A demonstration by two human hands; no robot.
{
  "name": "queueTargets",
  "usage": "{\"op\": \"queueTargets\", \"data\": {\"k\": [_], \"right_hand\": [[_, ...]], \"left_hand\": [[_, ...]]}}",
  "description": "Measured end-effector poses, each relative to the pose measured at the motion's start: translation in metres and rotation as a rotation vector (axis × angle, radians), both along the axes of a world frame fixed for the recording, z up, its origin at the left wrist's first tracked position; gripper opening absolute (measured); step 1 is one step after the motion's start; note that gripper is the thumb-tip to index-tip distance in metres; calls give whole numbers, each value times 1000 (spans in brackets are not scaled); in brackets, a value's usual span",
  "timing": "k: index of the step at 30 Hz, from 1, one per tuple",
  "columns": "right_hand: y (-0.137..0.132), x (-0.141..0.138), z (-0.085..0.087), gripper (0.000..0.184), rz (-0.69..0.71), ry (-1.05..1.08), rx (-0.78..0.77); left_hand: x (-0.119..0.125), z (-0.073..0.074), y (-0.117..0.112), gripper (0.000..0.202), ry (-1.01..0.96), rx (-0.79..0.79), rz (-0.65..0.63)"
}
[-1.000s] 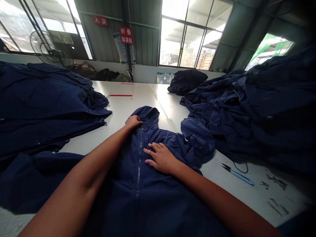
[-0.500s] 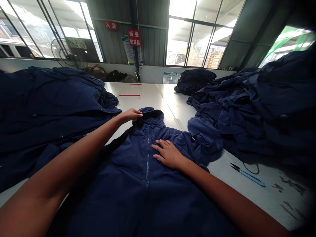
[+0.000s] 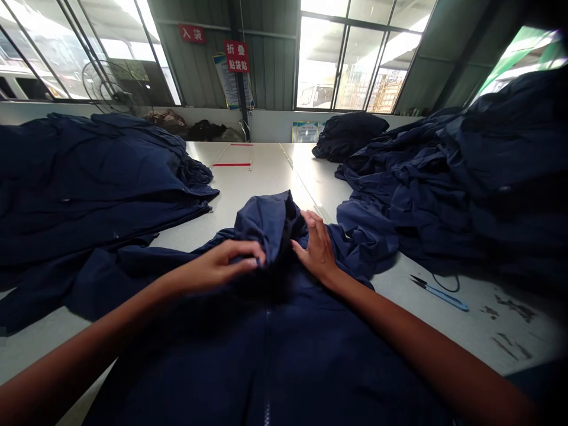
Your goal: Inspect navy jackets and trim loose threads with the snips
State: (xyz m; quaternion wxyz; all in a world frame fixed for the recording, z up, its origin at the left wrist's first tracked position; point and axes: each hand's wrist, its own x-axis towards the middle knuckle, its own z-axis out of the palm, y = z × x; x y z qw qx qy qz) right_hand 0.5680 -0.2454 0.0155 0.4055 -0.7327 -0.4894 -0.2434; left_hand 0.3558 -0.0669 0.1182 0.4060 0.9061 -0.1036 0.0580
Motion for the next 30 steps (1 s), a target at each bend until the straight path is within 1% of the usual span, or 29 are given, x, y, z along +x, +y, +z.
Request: {"op": "queueTargets", "data": {"k": [1, 3, 5, 7, 8, 10, 12, 14, 16, 18, 20, 22, 23, 24, 26, 28, 29, 30], "right_hand": [[-1, 2, -1, 75, 17, -7, -26], [-3, 5, 0, 77, 85, -86, -82], [-5, 5, 3, 78, 184, -206, -104], [-6, 4, 6, 77, 249, -275, -60], [-6, 3, 8, 75, 247, -286, -33], [-6, 2, 9, 71, 196, -315, -20], [-6, 3, 9, 67, 120, -377, -58], [-6, 3, 8, 59, 48, -438, -97], [-6, 3, 6, 47, -12, -463, -131], [-5, 2, 5, 34, -29, -470, -156], [-6, 1, 8, 22, 3, -471, -147], [-8, 1, 14, 19, 84, -472, -106], [-10, 1, 19, 20, 131, -463, -80], [-13, 2, 25, 22, 172, -446, -50], [-20, 3, 38, 24, 211, -365, 13], [-28, 3, 53, 23, 196, -195, 66], [-31, 3, 61, 23, 196, -77, 77], [-34, 2, 70, 23, 216, 51, 74]], "left_hand": [[-9, -1, -9, 25, 57, 48, -65], [-23, -6, -23, 22, 116, 133, -122], [-30, -15, -31, 20, 101, 214, -119], [-31, -26, -31, 18, 29, 275, -103], [-30, -32, -29, 16, -17, 294, -101], [-28, -45, -23, 12, -109, 308, -100], [-27, -57, -16, 11, -169, 295, -100], [-27, -66, -12, 11, -196, 266, -104], [-28, -71, -14, 12, -214, 234, -115], [-27, -71, -17, 12, -222, 220, -133], [-26, -70, -19, 12, -243, 232, -148], [-24, -69, -17, 13, -348, 263, -128], [-24, -68, -14, 14, -431, 271, -81], [-24, -68, -11, 15, -516, 265, -3], [-25, -63, -2, 16, -617, 208, 231], [-25, -55, 6, 14, -617, 117, 474], [-26, -49, 10, 15, -597, 85, 558], [-26, -43, 13, 19, -568, 78, 617]]}}
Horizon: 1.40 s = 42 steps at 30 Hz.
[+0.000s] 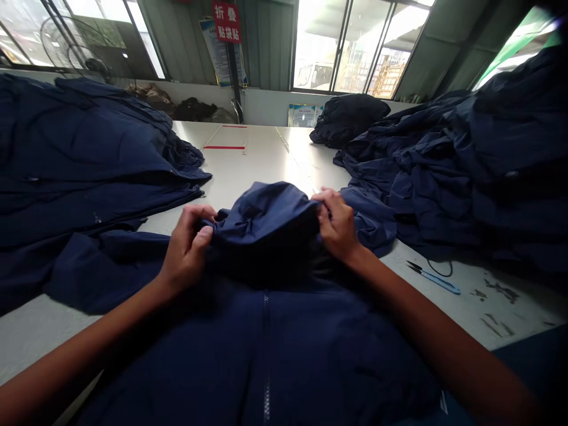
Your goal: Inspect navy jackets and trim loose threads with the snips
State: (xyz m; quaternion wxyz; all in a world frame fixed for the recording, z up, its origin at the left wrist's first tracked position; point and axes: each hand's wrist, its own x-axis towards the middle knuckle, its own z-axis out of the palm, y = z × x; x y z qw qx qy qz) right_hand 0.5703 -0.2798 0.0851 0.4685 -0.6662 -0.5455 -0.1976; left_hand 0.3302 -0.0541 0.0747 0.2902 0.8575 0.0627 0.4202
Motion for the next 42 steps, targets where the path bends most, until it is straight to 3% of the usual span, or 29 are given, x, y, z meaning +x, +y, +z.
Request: {"op": "queueTargets", "data": {"k": [3, 5, 7, 10, 13, 16, 19, 21, 24, 28, 33, 36, 38, 42], "right_hand": [[-7, -2, 22, 30, 191, 320, -115], [-9, -3, 30, 34, 316, 434, -216], [-10, -3, 32, 35, 394, 511, -320], [-11, 2, 26, 40, 555, 725, -454], [-13, 8, 16, 47, 735, 1024, -528], [-13, 10, 9, 59, 769, 1159, -515], [-9, 5, 6, 43, 714, 1202, -429], [-5, 1, 5, 35, 670, 1195, -293], [-2, -6, 6, 42, 648, 1170, -120], [-3, -9, 9, 50, 706, 1204, -99], [-2, -5, 6, 29, 646, 1273, -140], [-2, -5, 4, 31, 668, 1292, -176], [-3, -5, 2, 32, 693, 1296, -190], [-6, -2, 2, 32, 748, 1206, -351]], "left_hand": [[2, 14, 7, 47, 119, 12, 66], [4, 17, 12, 36, 214, -49, 48], [6, 16, 15, 21, 281, -239, 20], [7, 13, 16, 32, 320, -514, -29], [6, 12, 12, 39, 329, -821, -250], [2, 10, 9, 39, 319, -1046, -384], [-3, 3, 13, 40, 361, -1032, -386], [-6, -2, 18, 53, 421, -912, -370], [-11, -5, 24, 75, 561, -641, -316], [-13, 0, 17, 94, 688, -459, -248], [-2, -3, 1, 50, 532, -589, -296], [3, -14, -3, 49, 385, -848, -239], [3, -18, -2, 48, 303, -989, -270], [-3, -12, 3, 43, 256, -1017, -448]]}}
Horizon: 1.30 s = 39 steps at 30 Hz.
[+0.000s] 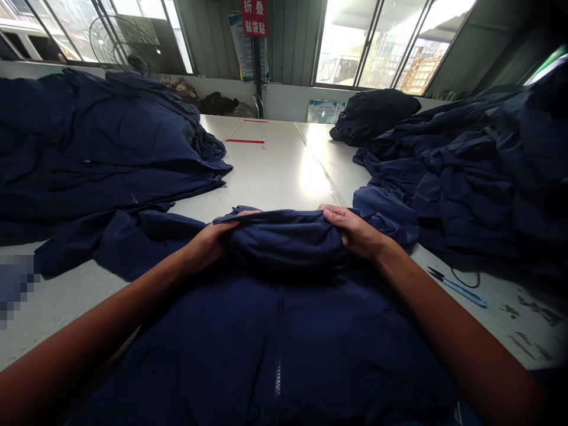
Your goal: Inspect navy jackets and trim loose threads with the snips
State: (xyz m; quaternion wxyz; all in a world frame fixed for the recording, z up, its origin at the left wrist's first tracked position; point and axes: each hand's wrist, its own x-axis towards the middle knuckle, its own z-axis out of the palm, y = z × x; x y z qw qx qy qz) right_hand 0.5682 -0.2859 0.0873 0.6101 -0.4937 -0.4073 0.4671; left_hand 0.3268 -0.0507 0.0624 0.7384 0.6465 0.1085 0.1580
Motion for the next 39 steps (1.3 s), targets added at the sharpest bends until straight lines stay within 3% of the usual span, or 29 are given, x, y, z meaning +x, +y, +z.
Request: {"op": "queueTargets", "data": {"k": [4, 7, 11, 14, 17, 20, 23, 25, 27, 30, 32, 34, 36, 39], "right_hand": [[-2, 3, 6, 31, 207, -404, -57], [-2, 0, 9, 37, 245, -588, -97], [-1, -3, 9, 41, 234, -536, -50], [-1, 0, 4, 33, 176, -505, -53], [-1, 3, -1, 32, 150, -400, -68], [1, 0, -4, 30, 120, -210, -47], [6, -5, -5, 31, -102, 7, 54], [9, -6, -7, 38, -233, 49, 132], [11, -4, -9, 50, -246, -50, 164], [13, -1, -15, 68, -256, -431, 85], [14, 1, -18, 55, -293, -699, 5], [16, 1, -21, 30, -319, -822, -19], [18, 1, -24, 23, -334, -748, -5], [21, -1, -27, 37, -323, -333, 32]], "left_hand": [[-4, 7, 7, 38, 31, 59, -154], [-4, 5, 12, 36, 59, 128, -213], [-4, -5, 19, 56, 83, 169, -184], [-2, -11, 22, 49, 57, 187, -187], [-2, -7, 21, 45, 39, 224, -198], [-6, 5, 16, 66, 119, 430, -234], [-7, 11, 7, 88, 196, 675, -219], [-3, 6, 3, 65, 204, 787, -141], [3, -1, 0, 36, 200, 840, -42], [11, -7, 1, 38, 203, 740, 79], [15, -6, 1, 37, 189, 533, 139], [18, -3, 1, 39, 174, 271, 186], [23, 0, 1, 38, 157, 63, 213], [35, 1, 1, 34, 113, -43, 242]]}}
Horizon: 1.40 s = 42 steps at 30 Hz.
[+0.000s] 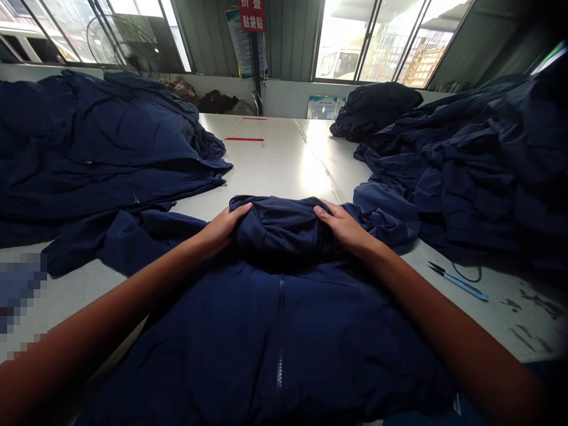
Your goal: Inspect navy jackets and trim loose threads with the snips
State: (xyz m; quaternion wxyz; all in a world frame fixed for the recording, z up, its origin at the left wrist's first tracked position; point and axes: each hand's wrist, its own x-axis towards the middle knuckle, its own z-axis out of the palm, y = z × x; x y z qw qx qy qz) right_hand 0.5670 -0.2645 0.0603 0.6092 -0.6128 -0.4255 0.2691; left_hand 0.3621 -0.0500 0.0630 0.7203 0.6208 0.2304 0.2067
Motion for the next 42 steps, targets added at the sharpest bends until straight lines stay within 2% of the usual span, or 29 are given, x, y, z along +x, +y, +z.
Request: {"op": "queueTargets", "data": {"k": [3, 6, 9, 12, 18, 25, 31, 33, 35, 37, 40, 42], "right_hand": [[2, -3, -2, 40, 30, 389, 27], [1, -5, -2, 44, 72, 526, 7], [-1, -3, -2, 53, 115, 453, 22], [-3, 1, -5, 67, 111, 357, 29], [0, 13, -20, 45, 84, 427, 27], [5, 20, -30, 32, -126, 485, 80], [8, 24, -37, 32, -135, 467, 54], [7, 26, -36, 35, -119, 355, 45], [5, 28, -31, 46, -117, 115, 35], [1, 25, -23, 53, -202, -182, 74], [-6, 9, -6, 41, -398, -665, 241], [-7, -8, 2, 30, -362, -947, 320]], "left_hand": [[15, 2, 2, 35, 20, -37, -2], [27, 6, 4, 39, 60, -138, -51], [33, 6, 8, 40, 8, -188, -85], [33, -6, 14, 47, -19, -211, -109], [23, -34, 23, 54, -38, -251, -182], [20, -37, 18, 49, -100, -245, -254], [17, -41, 19, 49, -138, -238, -258], [16, -42, 18, 49, -141, -197, -232], [16, -43, 15, 48, -150, -136, -235], [16, -44, 13, 47, -142, -75, -249], [16, -46, 11, 48, -91, 9, -234], [15, -46, 10, 49, -68, 76, -245]]}}
